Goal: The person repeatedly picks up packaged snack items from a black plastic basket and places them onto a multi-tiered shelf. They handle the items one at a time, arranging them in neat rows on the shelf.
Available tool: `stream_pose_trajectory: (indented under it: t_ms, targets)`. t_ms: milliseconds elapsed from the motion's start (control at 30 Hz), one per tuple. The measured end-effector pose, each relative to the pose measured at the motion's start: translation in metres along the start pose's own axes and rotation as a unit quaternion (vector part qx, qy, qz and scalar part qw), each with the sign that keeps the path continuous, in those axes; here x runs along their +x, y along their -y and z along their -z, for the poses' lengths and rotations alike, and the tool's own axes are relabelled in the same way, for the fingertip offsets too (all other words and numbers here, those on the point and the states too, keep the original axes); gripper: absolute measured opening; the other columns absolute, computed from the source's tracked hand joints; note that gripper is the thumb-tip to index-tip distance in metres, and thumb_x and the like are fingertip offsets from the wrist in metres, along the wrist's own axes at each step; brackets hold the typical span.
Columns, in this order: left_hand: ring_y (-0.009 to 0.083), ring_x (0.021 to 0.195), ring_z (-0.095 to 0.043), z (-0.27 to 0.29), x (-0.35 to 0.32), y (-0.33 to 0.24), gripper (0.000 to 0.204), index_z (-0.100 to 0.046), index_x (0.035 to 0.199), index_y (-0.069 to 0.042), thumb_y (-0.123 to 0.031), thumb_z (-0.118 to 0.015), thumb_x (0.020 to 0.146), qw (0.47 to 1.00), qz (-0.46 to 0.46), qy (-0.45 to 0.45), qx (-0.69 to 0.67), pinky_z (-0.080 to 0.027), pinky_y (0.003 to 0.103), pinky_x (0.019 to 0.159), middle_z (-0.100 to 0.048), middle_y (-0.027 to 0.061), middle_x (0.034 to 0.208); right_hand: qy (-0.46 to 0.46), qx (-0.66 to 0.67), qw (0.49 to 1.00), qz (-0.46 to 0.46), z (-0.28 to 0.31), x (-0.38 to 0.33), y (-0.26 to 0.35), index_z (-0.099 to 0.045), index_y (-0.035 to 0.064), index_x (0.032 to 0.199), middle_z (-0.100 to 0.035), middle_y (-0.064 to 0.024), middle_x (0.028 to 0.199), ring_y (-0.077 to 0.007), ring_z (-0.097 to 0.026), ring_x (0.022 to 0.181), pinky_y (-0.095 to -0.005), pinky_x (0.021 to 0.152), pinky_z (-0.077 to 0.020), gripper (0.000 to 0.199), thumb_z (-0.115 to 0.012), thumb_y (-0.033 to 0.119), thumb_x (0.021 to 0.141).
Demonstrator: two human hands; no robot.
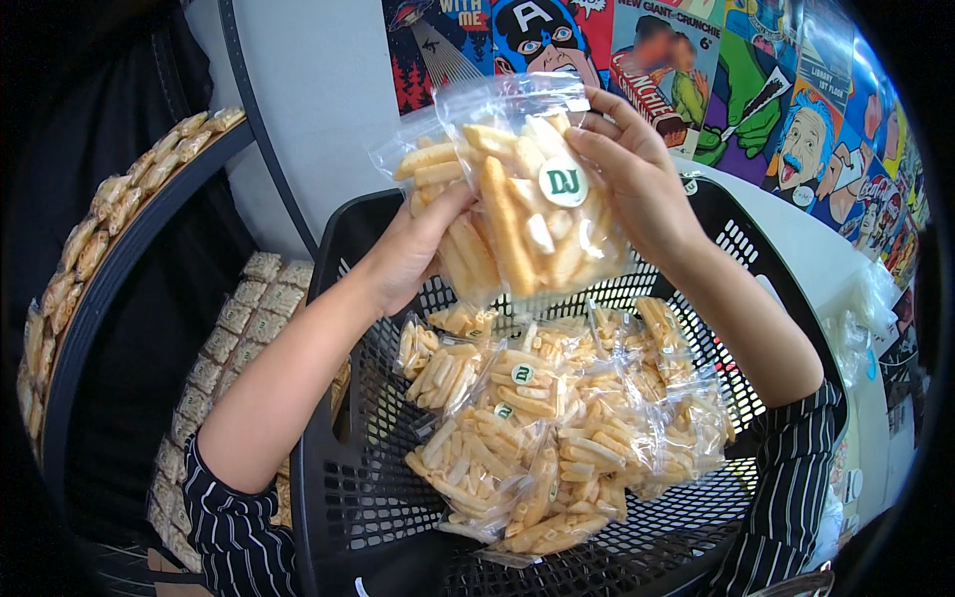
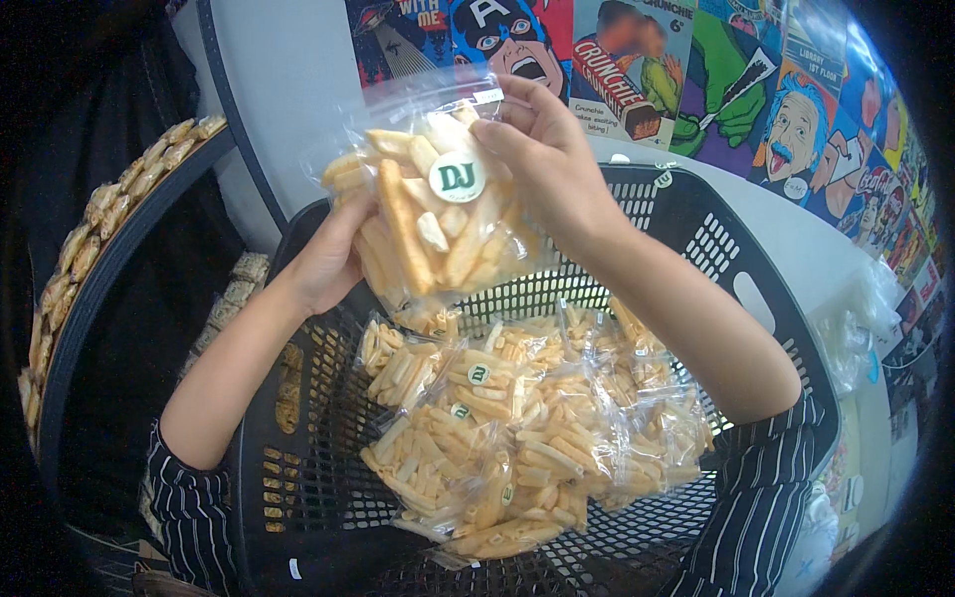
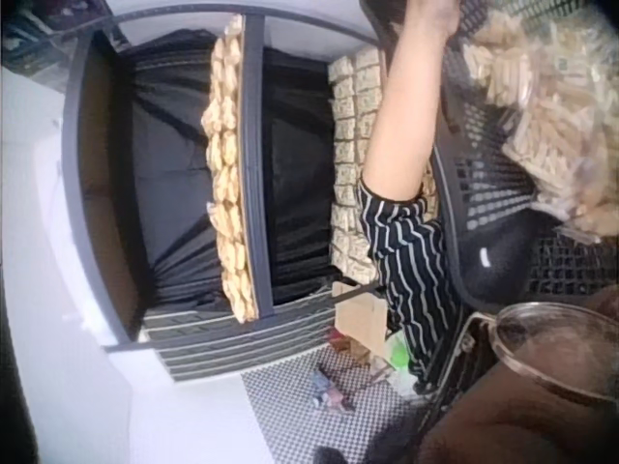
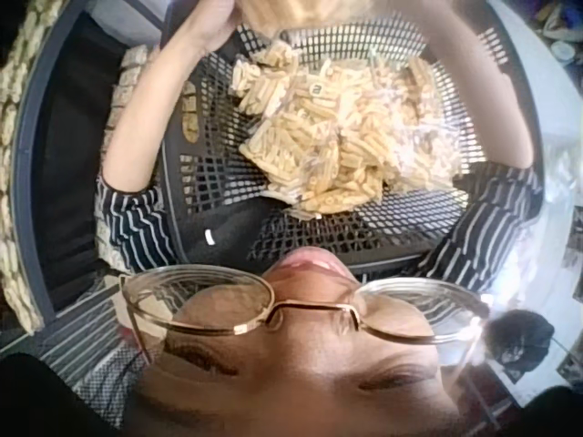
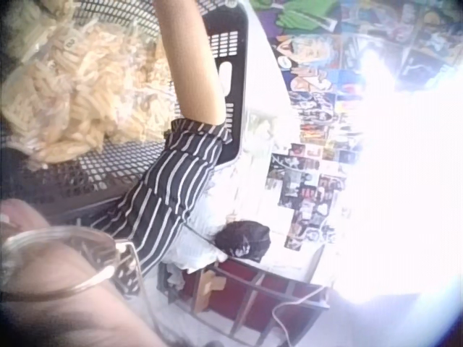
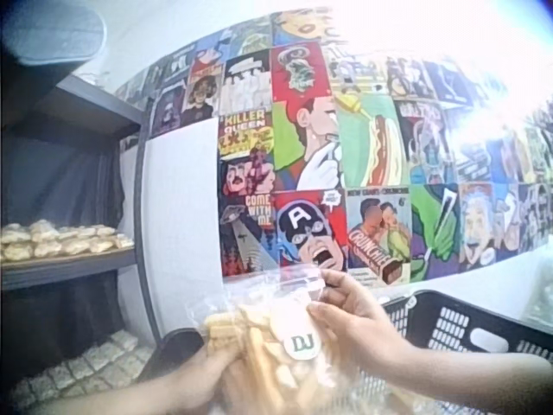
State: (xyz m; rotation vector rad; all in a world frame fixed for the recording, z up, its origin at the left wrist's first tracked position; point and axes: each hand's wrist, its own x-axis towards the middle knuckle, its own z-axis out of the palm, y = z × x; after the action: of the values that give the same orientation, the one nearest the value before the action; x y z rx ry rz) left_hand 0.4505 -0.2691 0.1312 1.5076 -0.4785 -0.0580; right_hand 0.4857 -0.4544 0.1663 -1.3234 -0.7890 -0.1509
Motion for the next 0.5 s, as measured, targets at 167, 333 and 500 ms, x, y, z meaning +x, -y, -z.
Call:
stream_pose_trajectory:
  t_ms: [167,333,500]
  targets:
    - [0.0239,0.116,-0.037,-0.002,-0.002,-0.005,0.082,-0.020,0.128,-0.008,-0.068,-0.031,0.073,0.999,0.017,-0.001,0.038,-0.036,0.036,0.093,-0.035,0.0140,0.125,-0.074,-0.092,0.992,0.038,0.000,0.000,-0.017,-0.030,-0.0101,0.116,-0.052,-0.0137,0.097,-0.0138,-0.052,0.089,-0.0237,0.074,-0.0432,0.042,-0.047,0.006,0.080]
    - [0.0216,0.113,-0.040,-0.006,-0.008,-0.008,0.092,-0.020,0.127,-0.007,-0.068,-0.048,0.065,0.995,0.049,0.046,0.067,-0.037,0.036,0.092,-0.038,0.0113,0.120,-0.049,-0.136,0.985,0.098,-0.014,-0.005,-0.025,-0.029,-0.0067,0.117,-0.051,-0.0123,0.097,-0.0132,-0.051,0.088,-0.0227,0.075,-0.0435,0.039,-0.045,0.003,0.083]
    - [0.0168,0.095,-0.050,-0.013,-0.009,-0.009,0.063,-0.035,0.116,-0.002,-0.033,-0.062,0.068,0.999,0.008,0.032,0.026,-0.043,0.029,0.081,-0.049,0.0087,0.103,-0.039,-0.132,0.986,0.098,-0.023,-0.016,-0.016,-0.028,-0.0043,0.117,-0.046,-0.0110,0.102,-0.0135,-0.049,0.092,-0.0229,0.080,-0.0434,0.039,-0.045,0.000,0.083]
